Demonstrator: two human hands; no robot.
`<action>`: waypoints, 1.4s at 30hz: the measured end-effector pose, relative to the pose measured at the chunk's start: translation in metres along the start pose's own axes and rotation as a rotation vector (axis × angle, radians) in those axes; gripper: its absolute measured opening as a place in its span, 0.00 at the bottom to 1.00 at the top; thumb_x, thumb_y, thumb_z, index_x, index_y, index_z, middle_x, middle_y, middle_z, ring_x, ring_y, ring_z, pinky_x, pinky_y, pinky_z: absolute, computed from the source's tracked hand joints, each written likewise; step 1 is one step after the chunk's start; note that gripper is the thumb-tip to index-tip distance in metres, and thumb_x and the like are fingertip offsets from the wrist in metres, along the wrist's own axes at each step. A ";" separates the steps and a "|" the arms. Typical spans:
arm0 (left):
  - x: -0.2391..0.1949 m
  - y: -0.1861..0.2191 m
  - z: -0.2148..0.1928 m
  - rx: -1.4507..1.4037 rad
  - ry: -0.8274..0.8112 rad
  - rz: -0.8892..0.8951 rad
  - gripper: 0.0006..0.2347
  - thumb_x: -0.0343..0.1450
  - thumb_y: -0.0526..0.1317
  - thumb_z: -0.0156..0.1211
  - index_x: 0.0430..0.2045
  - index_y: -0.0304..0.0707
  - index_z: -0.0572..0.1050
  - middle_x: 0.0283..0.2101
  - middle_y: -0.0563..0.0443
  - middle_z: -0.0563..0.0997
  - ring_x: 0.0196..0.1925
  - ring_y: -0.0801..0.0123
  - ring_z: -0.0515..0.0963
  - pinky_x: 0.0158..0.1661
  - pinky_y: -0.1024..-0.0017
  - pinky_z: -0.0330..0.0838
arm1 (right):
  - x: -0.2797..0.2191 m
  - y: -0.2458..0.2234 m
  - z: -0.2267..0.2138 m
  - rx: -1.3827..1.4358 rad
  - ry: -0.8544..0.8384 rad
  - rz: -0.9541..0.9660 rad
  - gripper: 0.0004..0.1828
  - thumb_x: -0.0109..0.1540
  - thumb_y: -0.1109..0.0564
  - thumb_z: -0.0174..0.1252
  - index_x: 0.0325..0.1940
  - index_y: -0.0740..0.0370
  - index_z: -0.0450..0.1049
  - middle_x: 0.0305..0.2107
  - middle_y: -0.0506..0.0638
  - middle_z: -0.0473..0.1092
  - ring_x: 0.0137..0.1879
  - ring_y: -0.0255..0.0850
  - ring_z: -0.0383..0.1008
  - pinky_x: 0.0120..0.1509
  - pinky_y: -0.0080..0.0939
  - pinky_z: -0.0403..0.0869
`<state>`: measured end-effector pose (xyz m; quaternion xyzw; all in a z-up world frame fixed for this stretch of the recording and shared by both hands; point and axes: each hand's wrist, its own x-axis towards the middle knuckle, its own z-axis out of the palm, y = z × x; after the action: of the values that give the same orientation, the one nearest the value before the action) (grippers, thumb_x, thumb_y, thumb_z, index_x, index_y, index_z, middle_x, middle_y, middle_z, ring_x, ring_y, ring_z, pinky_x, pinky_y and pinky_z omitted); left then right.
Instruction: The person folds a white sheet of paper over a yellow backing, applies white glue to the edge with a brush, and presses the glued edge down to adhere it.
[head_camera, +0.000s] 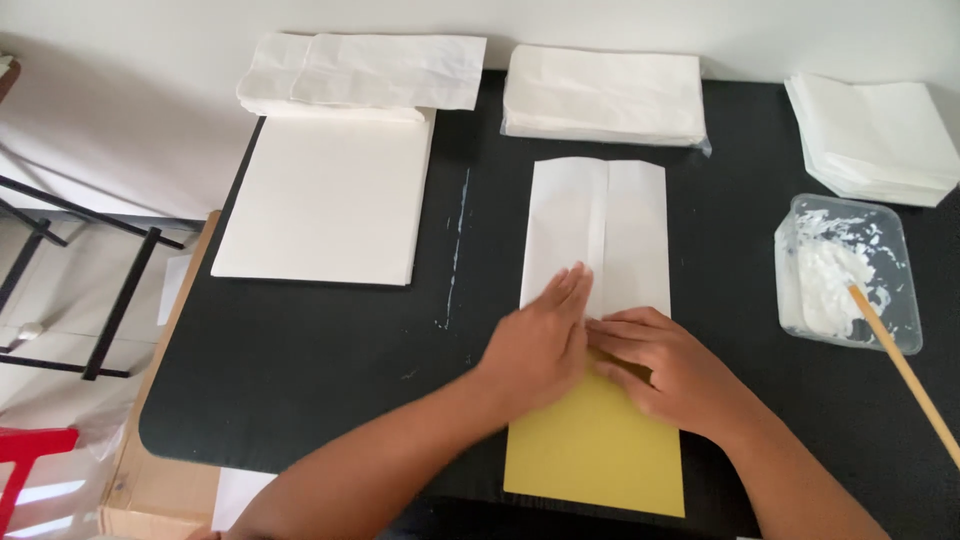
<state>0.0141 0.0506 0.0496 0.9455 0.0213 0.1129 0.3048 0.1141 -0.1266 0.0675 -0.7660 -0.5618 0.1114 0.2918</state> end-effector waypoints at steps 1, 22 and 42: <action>0.003 -0.006 0.006 0.005 -0.004 -0.003 0.26 0.73 0.39 0.39 0.68 0.27 0.62 0.71 0.35 0.67 0.72 0.46 0.67 0.60 0.53 0.69 | -0.002 0.006 0.002 0.006 0.002 -0.001 0.16 0.66 0.51 0.58 0.54 0.57 0.82 0.51 0.51 0.80 0.65 0.49 0.73 0.68 0.51 0.71; 0.154 -0.078 0.000 -0.214 -0.072 -0.027 0.32 0.80 0.62 0.36 0.76 0.42 0.51 0.78 0.47 0.53 0.80 0.57 0.50 0.77 0.60 0.35 | -0.002 0.005 -0.010 0.099 -0.176 0.135 0.20 0.67 0.51 0.55 0.60 0.58 0.78 0.64 0.49 0.71 0.70 0.53 0.67 0.69 0.53 0.69; 0.034 -0.114 -0.050 0.252 -0.255 0.520 0.28 0.78 0.58 0.45 0.67 0.37 0.66 0.70 0.42 0.69 0.70 0.52 0.69 0.73 0.55 0.56 | 0.001 0.003 -0.004 0.033 -0.153 0.193 0.19 0.66 0.47 0.57 0.58 0.53 0.81 0.60 0.48 0.75 0.69 0.47 0.69 0.70 0.45 0.68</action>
<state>0.0389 0.1751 0.0294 0.9560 -0.2459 0.0639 0.1465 0.1182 -0.1278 0.0692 -0.8008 -0.5043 0.2063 0.2487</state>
